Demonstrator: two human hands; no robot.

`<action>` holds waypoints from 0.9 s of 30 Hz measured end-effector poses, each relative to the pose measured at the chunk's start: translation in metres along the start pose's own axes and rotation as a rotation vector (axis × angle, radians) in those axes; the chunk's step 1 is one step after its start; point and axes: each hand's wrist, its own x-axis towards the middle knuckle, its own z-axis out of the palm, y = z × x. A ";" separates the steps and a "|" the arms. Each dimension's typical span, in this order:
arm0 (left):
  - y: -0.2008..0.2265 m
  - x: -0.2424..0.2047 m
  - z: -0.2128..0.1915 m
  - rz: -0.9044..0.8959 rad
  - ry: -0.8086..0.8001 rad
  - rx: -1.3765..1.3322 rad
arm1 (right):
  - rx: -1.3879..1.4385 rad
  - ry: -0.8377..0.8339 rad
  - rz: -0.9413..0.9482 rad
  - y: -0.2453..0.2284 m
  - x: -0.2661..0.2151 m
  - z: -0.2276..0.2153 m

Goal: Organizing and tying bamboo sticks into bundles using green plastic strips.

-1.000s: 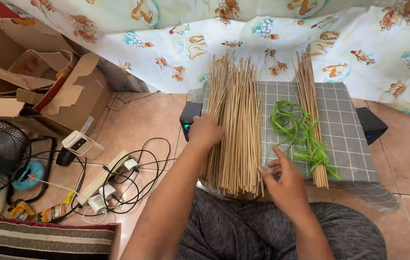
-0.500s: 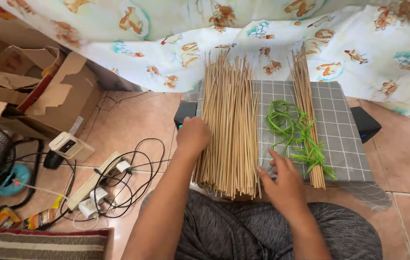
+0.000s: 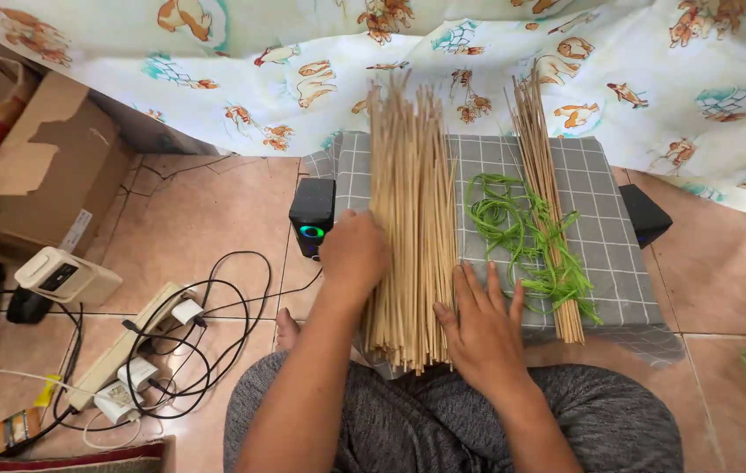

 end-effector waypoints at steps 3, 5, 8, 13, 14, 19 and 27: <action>0.004 -0.005 0.004 0.037 0.017 -0.013 | -0.026 0.000 0.002 0.003 0.000 0.006; 0.006 -0.007 0.003 0.079 0.053 -0.037 | -0.062 0.007 0.003 0.004 0.001 0.007; 0.007 -0.008 -0.010 0.000 -0.018 -0.083 | -0.020 0.055 0.003 0.000 0.002 -0.002; 0.001 -0.011 -0.031 0.032 -0.079 -0.049 | 0.106 -0.064 0.083 0.002 0.003 -0.013; -0.005 -0.010 -0.026 0.037 -0.080 -0.049 | 0.105 -0.060 0.087 0.001 0.000 -0.018; -0.003 -0.016 -0.031 0.066 -0.121 -0.092 | 0.121 0.596 0.061 0.015 -0.022 -0.067; -0.005 -0.014 -0.026 0.071 -0.096 -0.068 | 0.209 0.471 0.483 0.114 -0.032 -0.090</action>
